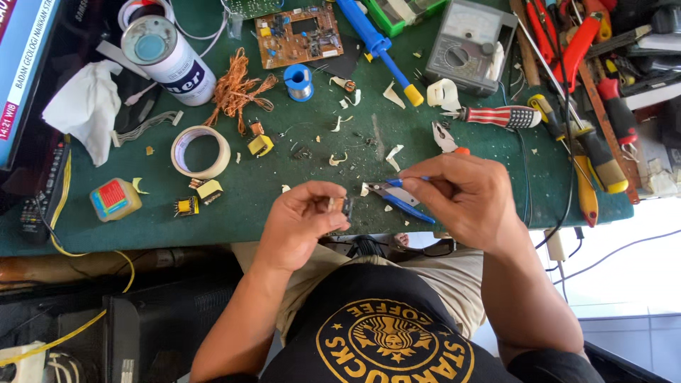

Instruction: The person works on a small electronic component at a cluttered workbench, using wire cutters to trim wires and a utility knife to strip insulation. They handle various small parts and wires, occasionally picking up and manipulating a small white plastic piece.

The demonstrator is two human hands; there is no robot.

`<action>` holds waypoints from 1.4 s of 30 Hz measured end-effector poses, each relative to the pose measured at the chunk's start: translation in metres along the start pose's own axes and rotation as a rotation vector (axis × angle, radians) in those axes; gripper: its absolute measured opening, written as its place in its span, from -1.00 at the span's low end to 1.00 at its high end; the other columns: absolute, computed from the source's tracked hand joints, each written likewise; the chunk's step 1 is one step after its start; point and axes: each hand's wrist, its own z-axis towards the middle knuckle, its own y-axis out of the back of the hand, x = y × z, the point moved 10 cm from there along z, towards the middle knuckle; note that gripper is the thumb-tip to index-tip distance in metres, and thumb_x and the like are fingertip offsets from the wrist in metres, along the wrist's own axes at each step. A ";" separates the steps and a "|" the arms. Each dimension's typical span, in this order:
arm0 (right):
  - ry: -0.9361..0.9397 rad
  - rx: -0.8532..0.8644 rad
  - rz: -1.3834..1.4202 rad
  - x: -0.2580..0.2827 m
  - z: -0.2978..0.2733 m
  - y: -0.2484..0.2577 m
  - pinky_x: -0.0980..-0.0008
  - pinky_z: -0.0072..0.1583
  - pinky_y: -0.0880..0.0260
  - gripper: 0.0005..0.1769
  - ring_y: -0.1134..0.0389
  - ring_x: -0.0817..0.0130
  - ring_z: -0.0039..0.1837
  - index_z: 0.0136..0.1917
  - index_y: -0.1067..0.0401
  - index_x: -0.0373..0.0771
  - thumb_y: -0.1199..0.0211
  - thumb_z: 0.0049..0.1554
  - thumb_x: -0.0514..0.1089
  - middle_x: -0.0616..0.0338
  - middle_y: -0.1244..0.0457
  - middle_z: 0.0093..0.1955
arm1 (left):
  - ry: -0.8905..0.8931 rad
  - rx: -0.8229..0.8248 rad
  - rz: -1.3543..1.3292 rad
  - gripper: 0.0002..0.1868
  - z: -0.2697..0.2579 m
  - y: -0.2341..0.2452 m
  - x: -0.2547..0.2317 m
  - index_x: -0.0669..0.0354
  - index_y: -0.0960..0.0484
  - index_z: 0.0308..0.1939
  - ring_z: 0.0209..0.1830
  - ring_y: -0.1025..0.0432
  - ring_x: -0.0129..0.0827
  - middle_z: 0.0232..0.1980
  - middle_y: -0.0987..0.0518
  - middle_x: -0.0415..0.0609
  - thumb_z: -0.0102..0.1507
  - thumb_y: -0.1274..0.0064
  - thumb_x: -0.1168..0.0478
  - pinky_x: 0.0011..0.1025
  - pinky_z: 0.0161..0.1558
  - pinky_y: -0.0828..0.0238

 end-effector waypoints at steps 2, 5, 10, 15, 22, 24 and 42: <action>0.032 -0.018 0.003 0.009 0.002 0.005 0.42 -0.27 -0.28 -0.92 -0.11 0.44 -0.42 -0.04 -0.70 -0.22 -0.50 0.14 -0.27 0.21 -0.06 -0.54 | -0.092 0.038 0.128 -0.57 -0.002 -0.010 -0.015 0.64 -0.62 0.08 -0.38 -0.61 -0.22 -0.32 -0.57 0.26 0.13 -0.32 0.63 -0.28 -0.22 -0.75; 0.072 -0.019 -0.020 0.015 0.003 0.011 0.40 -0.27 -0.26 -0.92 -0.10 0.41 -0.42 -0.04 -0.69 -0.25 -0.49 0.15 -0.29 0.21 -0.01 -0.53 | -0.158 0.059 0.354 -0.67 -0.008 -0.020 -0.028 0.58 -0.71 0.00 -0.41 -0.62 -0.27 -0.33 -0.66 0.23 0.17 -0.37 0.53 -0.33 -0.32 -0.76; 0.113 -0.018 -0.113 0.018 0.004 0.022 0.34 -0.26 -0.26 -0.93 -0.11 0.30 -0.45 -0.03 -0.69 -0.24 -0.50 0.17 -0.28 0.20 -0.03 -0.54 | -0.177 -0.011 0.422 -0.78 -0.008 -0.012 -0.034 0.53 -0.72 0.01 -0.55 -0.57 -0.33 -0.41 -0.67 0.26 0.30 -0.24 0.47 -0.35 -0.52 -0.72; 0.215 -0.089 -0.154 0.038 0.003 0.024 0.39 -0.23 -0.32 -0.93 -0.14 0.31 -0.45 -0.01 -0.70 -0.27 -0.47 0.22 -0.34 0.24 -0.01 -0.52 | -0.265 -0.026 0.563 -0.81 -0.012 -0.021 -0.048 0.48 -0.75 -0.02 -0.53 -0.56 -0.43 -0.41 -0.69 0.19 0.30 -0.28 0.43 -0.44 -0.51 -0.71; 0.329 -0.032 -0.240 0.053 -0.002 0.010 0.21 -0.23 -0.38 -0.87 -0.25 0.15 -0.44 -0.02 -0.72 -0.24 -0.43 0.17 -0.37 0.15 -0.16 -0.51 | -0.592 -0.068 1.089 -0.87 -0.021 -0.053 -0.083 0.31 -0.82 -0.10 -0.51 -0.61 -0.29 -0.38 -0.72 0.07 0.27 -0.34 0.38 -0.44 -0.50 -0.63; 0.455 0.072 -0.101 0.070 -0.015 -0.009 0.20 -0.16 -0.45 -0.88 -0.35 0.11 -0.33 -0.03 -0.67 -0.21 -0.32 0.21 -0.28 0.13 -0.25 -0.39 | -0.643 -0.150 1.162 -0.88 -0.018 -0.039 -0.079 0.26 -0.82 -0.11 -0.48 -0.62 -0.25 -0.35 -0.74 0.06 0.27 -0.33 0.37 -0.40 -0.48 -0.61; -0.054 0.345 -0.149 -0.020 -0.044 -0.016 0.43 -0.03 -0.46 -0.82 -0.53 0.48 -0.11 0.01 -0.68 -0.11 -0.31 0.25 -0.05 0.32 -0.53 -0.06 | -0.388 -0.154 0.341 -0.85 -0.020 0.002 -0.085 0.23 -0.62 -0.16 -0.43 -0.58 -0.17 -0.18 -0.63 0.13 0.30 -0.21 0.51 -0.36 -0.32 -0.58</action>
